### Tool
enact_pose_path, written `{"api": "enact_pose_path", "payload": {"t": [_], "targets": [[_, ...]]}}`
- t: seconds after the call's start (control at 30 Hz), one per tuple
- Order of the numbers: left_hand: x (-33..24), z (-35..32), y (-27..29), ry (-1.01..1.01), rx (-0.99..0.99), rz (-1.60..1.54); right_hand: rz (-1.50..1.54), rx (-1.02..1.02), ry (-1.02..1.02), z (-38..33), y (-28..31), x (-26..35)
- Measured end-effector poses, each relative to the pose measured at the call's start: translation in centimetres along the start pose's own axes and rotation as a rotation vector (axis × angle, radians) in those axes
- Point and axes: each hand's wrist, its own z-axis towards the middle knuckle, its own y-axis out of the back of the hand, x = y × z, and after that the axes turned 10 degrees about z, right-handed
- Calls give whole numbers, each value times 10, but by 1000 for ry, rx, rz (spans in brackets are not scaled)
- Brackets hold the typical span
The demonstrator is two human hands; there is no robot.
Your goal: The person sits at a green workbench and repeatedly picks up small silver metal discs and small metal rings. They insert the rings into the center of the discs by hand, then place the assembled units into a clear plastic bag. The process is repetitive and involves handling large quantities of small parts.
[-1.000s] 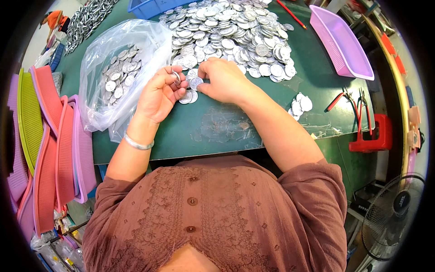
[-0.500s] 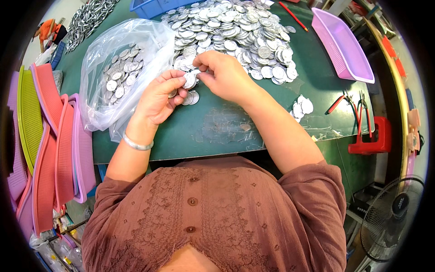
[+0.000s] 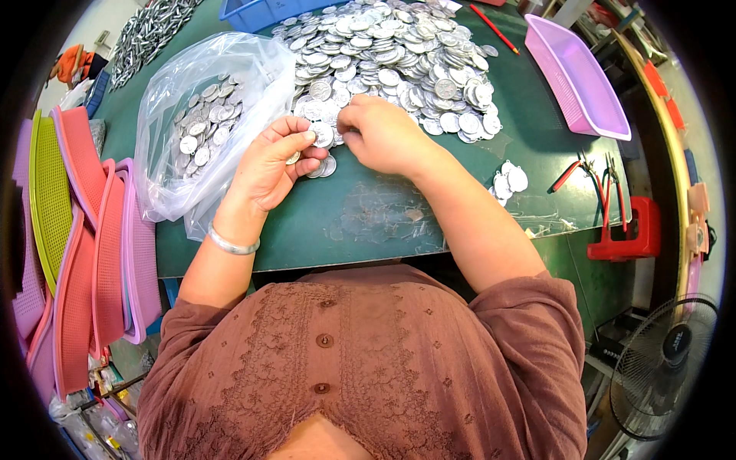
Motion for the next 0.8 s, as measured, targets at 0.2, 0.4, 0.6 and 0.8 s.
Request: {"api": "enact_pose_path", "payload": {"t": [0.2, 0.4, 0.6, 0.8], "targets": [[1, 0, 0, -47, 12, 4, 585, -18, -328, 5, 9, 14], [4, 2, 1, -71, 15, -7, 568, -28, -194, 2, 6, 16], [-2, -1, -6, -72, -32, 24, 493, -82, -186, 1, 10, 19], [-11, -3, 3, -39, -55, 359, 256, -196, -310, -19, 47, 17]]}}
